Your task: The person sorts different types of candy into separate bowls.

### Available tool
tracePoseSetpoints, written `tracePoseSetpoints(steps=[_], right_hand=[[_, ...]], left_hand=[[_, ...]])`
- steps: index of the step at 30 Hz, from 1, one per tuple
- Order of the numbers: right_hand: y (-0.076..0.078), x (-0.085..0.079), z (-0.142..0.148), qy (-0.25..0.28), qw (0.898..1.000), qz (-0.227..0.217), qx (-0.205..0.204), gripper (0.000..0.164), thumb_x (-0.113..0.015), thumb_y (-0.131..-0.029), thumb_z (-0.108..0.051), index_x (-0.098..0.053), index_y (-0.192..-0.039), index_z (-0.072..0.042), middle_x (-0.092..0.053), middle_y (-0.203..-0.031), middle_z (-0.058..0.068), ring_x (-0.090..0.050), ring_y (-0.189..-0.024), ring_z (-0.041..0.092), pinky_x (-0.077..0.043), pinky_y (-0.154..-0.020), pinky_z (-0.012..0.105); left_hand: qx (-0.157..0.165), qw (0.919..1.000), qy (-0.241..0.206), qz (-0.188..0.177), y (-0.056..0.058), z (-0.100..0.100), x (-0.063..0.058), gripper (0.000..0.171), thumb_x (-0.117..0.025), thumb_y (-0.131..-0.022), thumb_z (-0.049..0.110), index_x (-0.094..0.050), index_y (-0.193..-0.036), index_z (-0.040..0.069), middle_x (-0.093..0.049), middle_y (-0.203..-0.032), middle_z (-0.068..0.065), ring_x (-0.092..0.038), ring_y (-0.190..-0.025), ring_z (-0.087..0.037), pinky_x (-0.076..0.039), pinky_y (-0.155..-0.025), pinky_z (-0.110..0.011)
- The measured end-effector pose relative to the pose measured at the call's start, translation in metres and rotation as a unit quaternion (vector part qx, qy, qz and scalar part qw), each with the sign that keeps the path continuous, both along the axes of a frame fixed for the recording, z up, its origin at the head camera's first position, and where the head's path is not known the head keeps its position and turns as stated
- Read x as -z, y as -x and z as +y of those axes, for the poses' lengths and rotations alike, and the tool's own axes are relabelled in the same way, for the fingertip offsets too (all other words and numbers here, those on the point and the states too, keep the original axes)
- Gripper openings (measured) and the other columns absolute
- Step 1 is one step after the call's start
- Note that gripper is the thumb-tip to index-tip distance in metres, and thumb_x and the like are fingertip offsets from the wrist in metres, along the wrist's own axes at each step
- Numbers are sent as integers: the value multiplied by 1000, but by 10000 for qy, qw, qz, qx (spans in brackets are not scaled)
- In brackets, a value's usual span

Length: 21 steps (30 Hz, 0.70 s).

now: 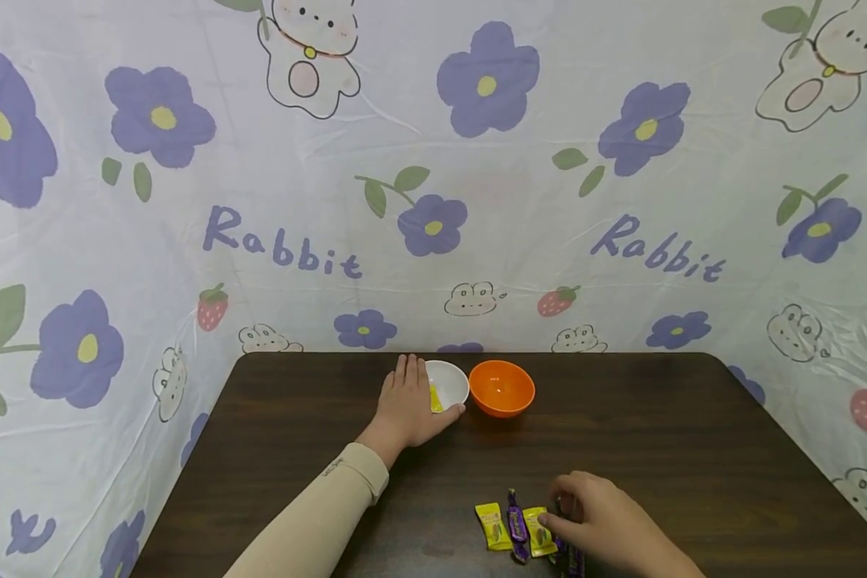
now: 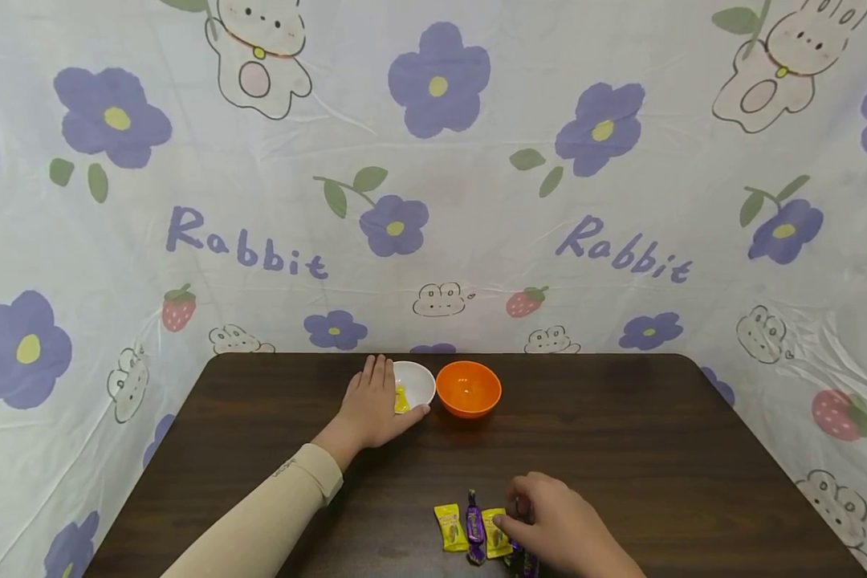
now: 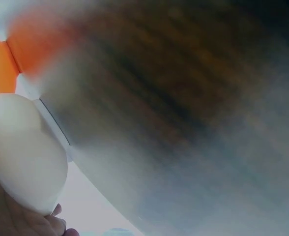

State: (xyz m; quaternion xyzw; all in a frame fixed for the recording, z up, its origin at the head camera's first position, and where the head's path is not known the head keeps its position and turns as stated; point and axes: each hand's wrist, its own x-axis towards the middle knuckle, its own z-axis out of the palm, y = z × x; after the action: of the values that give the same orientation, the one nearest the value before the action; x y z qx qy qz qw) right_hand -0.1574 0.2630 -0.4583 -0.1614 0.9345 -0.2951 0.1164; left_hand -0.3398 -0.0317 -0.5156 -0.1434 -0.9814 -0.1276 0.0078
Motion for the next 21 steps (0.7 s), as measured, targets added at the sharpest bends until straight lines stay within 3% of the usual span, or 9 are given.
tracePoseSetpoints(steps=[6,21], right_hand=[[-7,3,1,-27,9990,-379,227,24,-78,-97,-37,-76,-103,-14,-65,-86,-2,-57,-72,12,-50,-61,28],[-18,15,2,-252,9980,-450,352,26,-81,-93,-38,-76,-102,-14,-63,-87,-3,-54,-73,11,-48,-63,27]], left_hand=[[16,10000,79,3,-3,0,-6,119,-42,-93,86,-18,-168,-3,-17,-177,-23,-15,-165,-42,-21,-133,-57],[7,10000,41,30,-2,0,-3,119,-44,-92,86,-19,-168,-2,-18,-177,-23,-16,-165,-42,-22,-133,-57]])
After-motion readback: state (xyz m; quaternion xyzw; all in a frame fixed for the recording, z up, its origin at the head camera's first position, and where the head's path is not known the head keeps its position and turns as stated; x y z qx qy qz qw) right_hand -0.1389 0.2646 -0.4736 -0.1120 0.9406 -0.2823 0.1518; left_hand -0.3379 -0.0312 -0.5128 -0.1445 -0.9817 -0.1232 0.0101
